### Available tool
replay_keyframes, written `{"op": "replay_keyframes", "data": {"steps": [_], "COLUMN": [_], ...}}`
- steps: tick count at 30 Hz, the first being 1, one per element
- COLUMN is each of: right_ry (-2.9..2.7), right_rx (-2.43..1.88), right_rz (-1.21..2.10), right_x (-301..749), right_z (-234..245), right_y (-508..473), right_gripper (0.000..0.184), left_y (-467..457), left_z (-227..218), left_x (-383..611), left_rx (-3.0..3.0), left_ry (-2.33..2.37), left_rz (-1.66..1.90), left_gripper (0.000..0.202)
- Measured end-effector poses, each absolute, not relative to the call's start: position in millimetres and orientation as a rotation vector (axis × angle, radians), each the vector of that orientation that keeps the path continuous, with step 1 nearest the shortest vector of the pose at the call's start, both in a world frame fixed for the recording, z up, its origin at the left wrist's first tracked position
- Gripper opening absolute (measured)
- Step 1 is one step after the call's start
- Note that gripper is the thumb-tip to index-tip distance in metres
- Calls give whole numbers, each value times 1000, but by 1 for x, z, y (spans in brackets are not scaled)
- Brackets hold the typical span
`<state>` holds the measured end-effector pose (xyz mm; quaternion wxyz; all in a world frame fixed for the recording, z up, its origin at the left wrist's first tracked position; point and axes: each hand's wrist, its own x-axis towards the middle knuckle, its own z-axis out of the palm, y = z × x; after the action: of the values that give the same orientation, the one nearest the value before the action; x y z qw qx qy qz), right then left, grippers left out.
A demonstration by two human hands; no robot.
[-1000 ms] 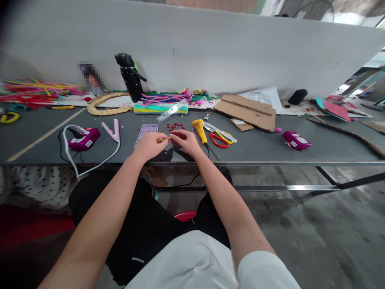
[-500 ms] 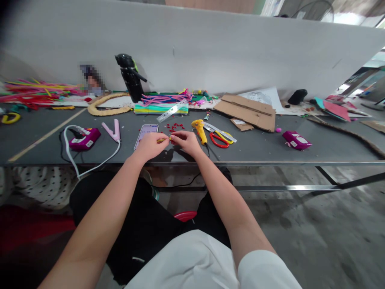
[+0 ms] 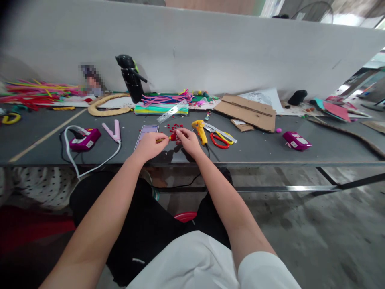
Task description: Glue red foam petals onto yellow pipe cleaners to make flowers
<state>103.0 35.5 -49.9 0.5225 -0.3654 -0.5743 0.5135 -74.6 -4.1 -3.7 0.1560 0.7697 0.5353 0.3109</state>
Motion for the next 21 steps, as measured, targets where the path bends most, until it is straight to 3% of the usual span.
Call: {"op": "replay_keyframes", "data": {"steps": [9, 12, 21], "right_ry": [-1367, -1408, -1564], "right_rx": [-952, -957, -794], "right_rz": [1110, 1038, 1227], "right_x": [103, 103, 105], "right_z": [-54, -51, -48], "right_y": [39, 35, 31], "right_gripper": [56, 50, 50], "left_y": [-3, -2, 0], "left_z": [-4, -5, -7], "left_x": [-75, -76, -77], "left_rx": [2183, 2181, 2166], "left_ry": [1606, 1617, 1604], "left_rz": [825, 801, 806], "left_gripper": [29, 30, 29]}}
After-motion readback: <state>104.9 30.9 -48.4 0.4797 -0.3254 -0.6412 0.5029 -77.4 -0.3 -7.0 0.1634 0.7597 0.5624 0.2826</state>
